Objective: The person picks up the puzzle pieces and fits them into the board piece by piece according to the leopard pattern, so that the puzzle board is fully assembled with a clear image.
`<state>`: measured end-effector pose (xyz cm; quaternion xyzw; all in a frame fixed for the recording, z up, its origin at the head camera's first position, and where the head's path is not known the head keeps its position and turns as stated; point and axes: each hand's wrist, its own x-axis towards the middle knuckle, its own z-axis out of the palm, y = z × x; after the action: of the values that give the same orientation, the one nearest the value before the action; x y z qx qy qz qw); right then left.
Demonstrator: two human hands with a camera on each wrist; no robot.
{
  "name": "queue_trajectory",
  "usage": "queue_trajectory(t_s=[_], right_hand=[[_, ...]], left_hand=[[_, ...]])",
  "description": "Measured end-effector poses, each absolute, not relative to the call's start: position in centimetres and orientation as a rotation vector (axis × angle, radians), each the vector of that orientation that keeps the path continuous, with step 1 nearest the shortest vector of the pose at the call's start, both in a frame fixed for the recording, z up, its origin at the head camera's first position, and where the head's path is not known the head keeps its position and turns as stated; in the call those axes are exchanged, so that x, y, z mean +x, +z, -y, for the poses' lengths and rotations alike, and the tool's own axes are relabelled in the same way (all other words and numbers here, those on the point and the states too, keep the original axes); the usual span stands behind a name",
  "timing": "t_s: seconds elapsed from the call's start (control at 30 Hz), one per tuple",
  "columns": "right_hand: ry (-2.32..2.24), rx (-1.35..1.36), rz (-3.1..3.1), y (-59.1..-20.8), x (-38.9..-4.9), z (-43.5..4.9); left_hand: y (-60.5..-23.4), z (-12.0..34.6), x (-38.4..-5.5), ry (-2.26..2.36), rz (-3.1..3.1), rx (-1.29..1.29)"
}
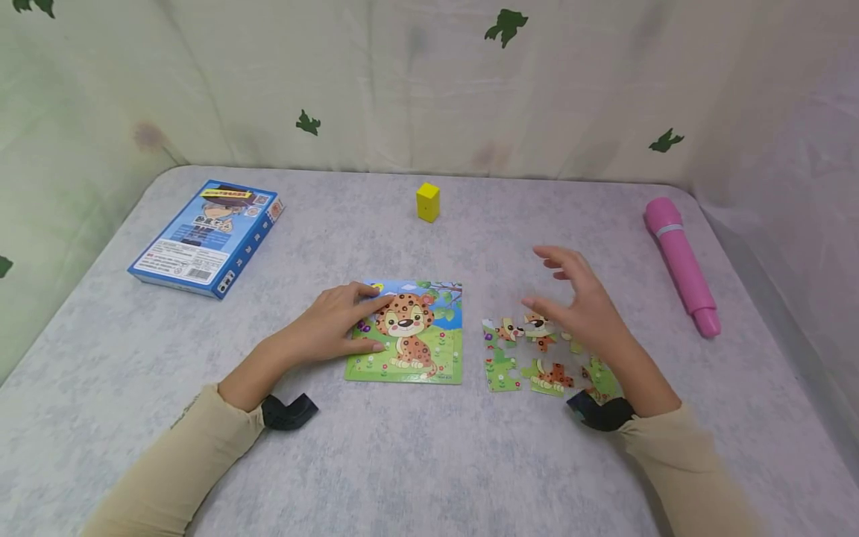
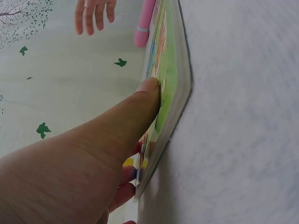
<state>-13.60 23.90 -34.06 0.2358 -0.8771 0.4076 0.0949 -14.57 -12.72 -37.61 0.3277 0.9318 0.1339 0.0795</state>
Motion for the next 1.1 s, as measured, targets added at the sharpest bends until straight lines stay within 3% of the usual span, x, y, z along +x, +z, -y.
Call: queue_trajectory(t_s=[0.43,1.1], right_hand=[[1.214,0.223,2.853,-37.1,-13.4,-30.8],[1.011,0.346,3.034,-38.7,-13.2,-33.5]], left_hand=[[-37.7,12.7,-14.6,0.392,-2.791,0.965],[-37.8,12.7,-14.6,0.400,-2.787,0.959]])
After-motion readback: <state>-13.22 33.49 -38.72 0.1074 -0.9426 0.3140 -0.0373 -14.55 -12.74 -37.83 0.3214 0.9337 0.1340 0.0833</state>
